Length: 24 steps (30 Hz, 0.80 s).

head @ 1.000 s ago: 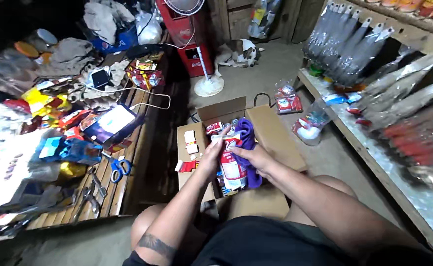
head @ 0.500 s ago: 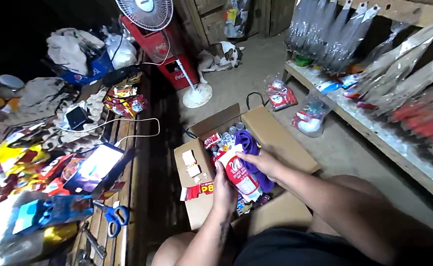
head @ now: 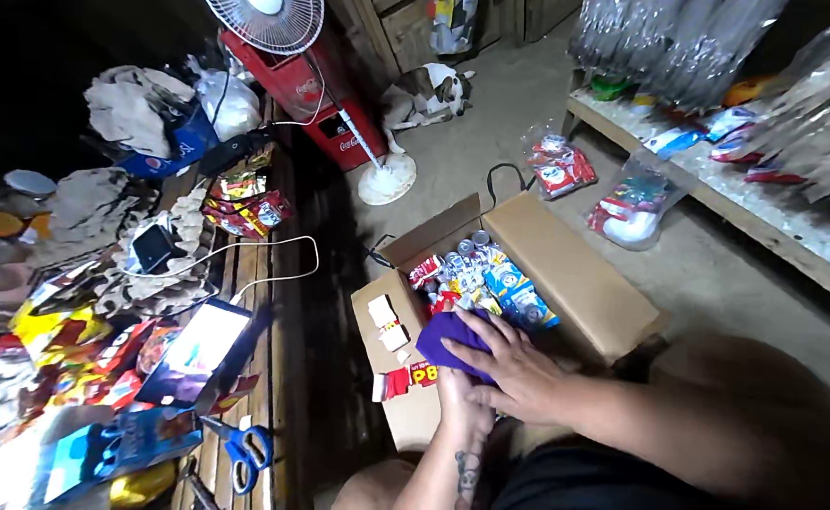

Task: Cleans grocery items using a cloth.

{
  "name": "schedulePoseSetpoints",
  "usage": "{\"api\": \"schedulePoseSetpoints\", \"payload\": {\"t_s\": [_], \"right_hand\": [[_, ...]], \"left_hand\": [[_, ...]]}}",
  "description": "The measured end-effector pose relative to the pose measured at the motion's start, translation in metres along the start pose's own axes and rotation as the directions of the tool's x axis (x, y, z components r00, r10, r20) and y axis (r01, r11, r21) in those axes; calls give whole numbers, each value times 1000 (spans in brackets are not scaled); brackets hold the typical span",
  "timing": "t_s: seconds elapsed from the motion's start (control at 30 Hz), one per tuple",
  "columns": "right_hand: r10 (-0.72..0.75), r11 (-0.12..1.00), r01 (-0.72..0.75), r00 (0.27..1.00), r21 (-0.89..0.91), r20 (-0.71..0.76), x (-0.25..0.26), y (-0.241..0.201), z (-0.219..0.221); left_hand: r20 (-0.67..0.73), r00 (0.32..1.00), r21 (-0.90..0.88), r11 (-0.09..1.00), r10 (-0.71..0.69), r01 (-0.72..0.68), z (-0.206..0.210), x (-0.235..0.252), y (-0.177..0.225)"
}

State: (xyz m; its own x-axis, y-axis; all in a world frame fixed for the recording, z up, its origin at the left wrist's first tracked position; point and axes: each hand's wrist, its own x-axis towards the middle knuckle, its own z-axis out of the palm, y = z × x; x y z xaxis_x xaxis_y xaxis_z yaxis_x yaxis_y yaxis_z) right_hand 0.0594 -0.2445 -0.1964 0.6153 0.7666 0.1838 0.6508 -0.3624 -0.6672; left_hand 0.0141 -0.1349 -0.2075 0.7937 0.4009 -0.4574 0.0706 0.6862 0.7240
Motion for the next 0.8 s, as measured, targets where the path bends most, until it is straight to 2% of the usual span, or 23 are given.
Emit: {"api": "schedulePoseSetpoints", "payload": {"t_s": [0.1, 0.13, 0.2, 0.27, 0.37, 0.5, 0.6, 0.7, 0.8], "right_hand": [[-126, 991, 119, 978, -57, -164, 12, 18, 2], [-120, 993, 118, 970, -24, -210, 18, 24, -1], [20, 991, 9, 977, 135, -211, 27, 32, -10], [177, 964, -146, 976, 223, -128, 32, 33, -17], [215, 972, -205, 973, 114, -82, 28, 25, -13], [58, 997, -61, 995, -36, -85, 6, 11, 8], [37, 999, -38, 998, -28, -51, 0, 8, 11], [45, 999, -43, 995, 15, -94, 6, 17, -2], [177, 976, -157, 975, 149, -131, 16, 26, -21]], "left_hand": [[33, 999, -22, 999, -43, 43, 10, -6, 13], [69, 995, -23, 997, -77, 79, 11, -7, 15], [174, 974, -47, 987, -142, 152, 9, -7, 12], [208, 959, -79, 974, -193, 213, 8, -7, 8], [160, 963, -130, 963, -216, 238, 10, -8, 6], [-9, 986, -170, 972, -165, 161, 15, -4, 7], [-39, 994, -145, 985, -102, 95, 16, -2, 7], [42, 991, -57, 990, -126, 128, 15, -5, 5], [202, 959, 86, 979, -200, 186, 15, -13, 4]]}}
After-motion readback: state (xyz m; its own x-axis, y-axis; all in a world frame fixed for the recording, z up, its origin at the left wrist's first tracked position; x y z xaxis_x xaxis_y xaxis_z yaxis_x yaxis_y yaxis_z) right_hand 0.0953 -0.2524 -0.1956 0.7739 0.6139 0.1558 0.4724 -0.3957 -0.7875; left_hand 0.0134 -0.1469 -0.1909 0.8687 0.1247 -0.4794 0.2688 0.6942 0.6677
